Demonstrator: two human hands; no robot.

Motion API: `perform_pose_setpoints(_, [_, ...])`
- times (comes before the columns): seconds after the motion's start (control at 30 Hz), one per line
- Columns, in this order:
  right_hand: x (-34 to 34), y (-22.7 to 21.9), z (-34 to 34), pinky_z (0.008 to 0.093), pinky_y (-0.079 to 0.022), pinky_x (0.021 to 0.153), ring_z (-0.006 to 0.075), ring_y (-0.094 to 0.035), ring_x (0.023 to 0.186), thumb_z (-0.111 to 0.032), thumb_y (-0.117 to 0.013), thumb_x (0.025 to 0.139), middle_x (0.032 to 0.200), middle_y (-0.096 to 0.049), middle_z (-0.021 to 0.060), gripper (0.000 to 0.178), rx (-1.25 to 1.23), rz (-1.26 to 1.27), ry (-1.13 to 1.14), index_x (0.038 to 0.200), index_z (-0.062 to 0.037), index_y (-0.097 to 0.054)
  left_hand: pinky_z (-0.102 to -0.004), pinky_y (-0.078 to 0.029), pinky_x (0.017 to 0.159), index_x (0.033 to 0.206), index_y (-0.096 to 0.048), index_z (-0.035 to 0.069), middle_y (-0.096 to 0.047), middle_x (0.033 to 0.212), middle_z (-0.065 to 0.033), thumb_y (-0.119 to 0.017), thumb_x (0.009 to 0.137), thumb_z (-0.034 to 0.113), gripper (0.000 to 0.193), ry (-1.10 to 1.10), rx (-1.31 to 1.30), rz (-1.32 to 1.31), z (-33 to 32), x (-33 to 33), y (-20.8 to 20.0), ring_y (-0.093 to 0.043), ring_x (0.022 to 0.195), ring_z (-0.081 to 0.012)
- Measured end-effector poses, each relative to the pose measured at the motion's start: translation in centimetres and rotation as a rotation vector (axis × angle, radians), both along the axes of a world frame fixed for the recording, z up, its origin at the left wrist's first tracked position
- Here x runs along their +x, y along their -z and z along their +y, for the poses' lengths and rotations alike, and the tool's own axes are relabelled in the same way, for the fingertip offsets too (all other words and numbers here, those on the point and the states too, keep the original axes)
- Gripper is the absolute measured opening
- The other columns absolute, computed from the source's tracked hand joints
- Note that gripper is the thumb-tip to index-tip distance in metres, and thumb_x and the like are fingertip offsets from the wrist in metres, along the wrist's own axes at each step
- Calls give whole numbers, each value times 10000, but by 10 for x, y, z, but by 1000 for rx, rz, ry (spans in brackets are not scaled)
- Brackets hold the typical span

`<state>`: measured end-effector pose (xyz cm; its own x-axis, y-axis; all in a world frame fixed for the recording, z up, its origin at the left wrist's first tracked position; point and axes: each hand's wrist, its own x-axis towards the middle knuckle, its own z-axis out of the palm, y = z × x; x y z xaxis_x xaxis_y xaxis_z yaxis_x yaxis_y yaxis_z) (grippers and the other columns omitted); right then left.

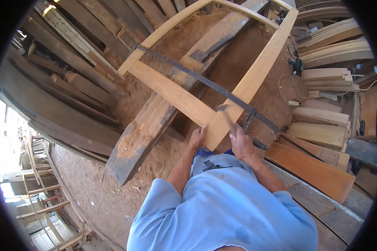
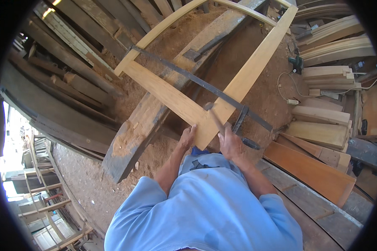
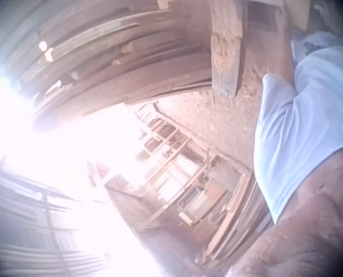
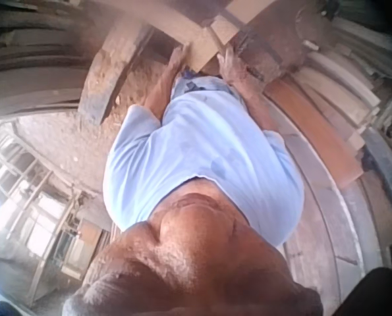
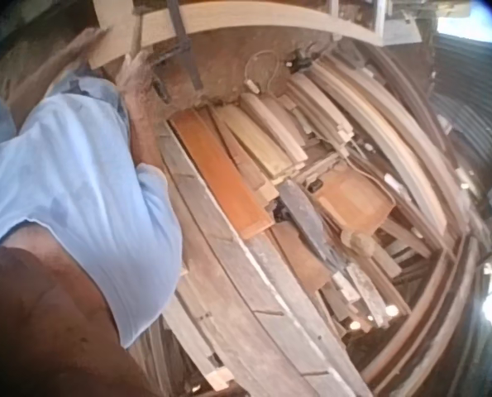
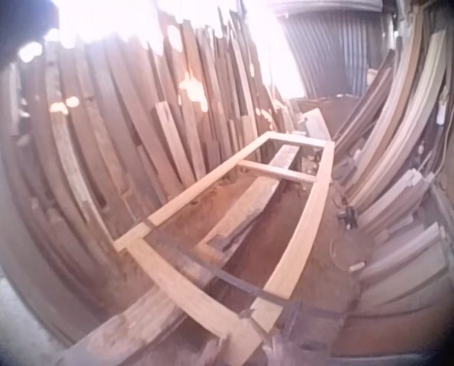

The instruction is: The person is assembling a wooden frame by using a large metal bar clamp to hold the pieces in place and tapping components with a hammer.

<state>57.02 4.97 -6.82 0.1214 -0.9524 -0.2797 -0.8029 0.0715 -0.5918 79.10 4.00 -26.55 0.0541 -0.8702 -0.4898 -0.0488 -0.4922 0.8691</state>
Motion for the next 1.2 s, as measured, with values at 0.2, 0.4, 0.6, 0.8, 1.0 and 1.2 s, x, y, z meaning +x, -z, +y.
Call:
perform_pose_setpoints(0.2, [2,-18,9,580,-504,711,499,-651,821,-291,-556,977,857,-648,325,333,-244,-285,-57,1090,18,-505,-446,-506,857,1018,-672,-77,-678,987,-319,-494,984,512,616,85,26,-292,3,2,-8,-673,973,-416])
perform_pose_setpoints(0.4, [-2,11,4,554,-510,696,508,-644,806,-258,-554,973,871,-653,313,316,71,145,-94,1119,16,-496,-495,-494,838,952,-667,-72,-672,931,-320,-484,985,512,613,82,-41,-416,4,5,-3,-652,938,-470])
perform_pose_setpoints(0.6, [5,2,10,574,-502,708,525,-635,821,-281,-539,980,876,-644,341,323,-356,-299,-36,1104,15,-502,-485,-493,838,972,-672,-66,-675,957,-311,-481,992,496,593,80,-55,-370,4,2,-17,-647,947,-463])
perform_pose_setpoints(0.8, [-9,20,-3,565,-499,687,517,-635,805,-273,-536,983,861,-635,336,309,-77,51,-123,1105,9,-503,-475,-494,835,961,-669,-57,-680,961,-299,-479,993,495,584,91,-62,-410,-7,0,-32,-654,950,-447])
perform_pose_setpoints(1.0, [-10,32,9,583,-492,683,510,-636,762,-314,-526,990,803,-637,320,339,-270,-92,-70,1067,16,-505,-478,-496,836,964,-674,-55,-678,968,-306,-481,985,505,593,96,-18,-378,-3,0,-28,-654,957,-448])
perform_pose_setpoints(1.2, [-12,33,11,573,-502,680,506,-639,758,-312,-542,981,799,-640,316,345,-196,-30,-73,1051,24,-508,-483,-494,842,971,-676,-58,-677,961,-312,-492,975,518,605,87,-4,-373,4,1,-26,-656,959,-449])
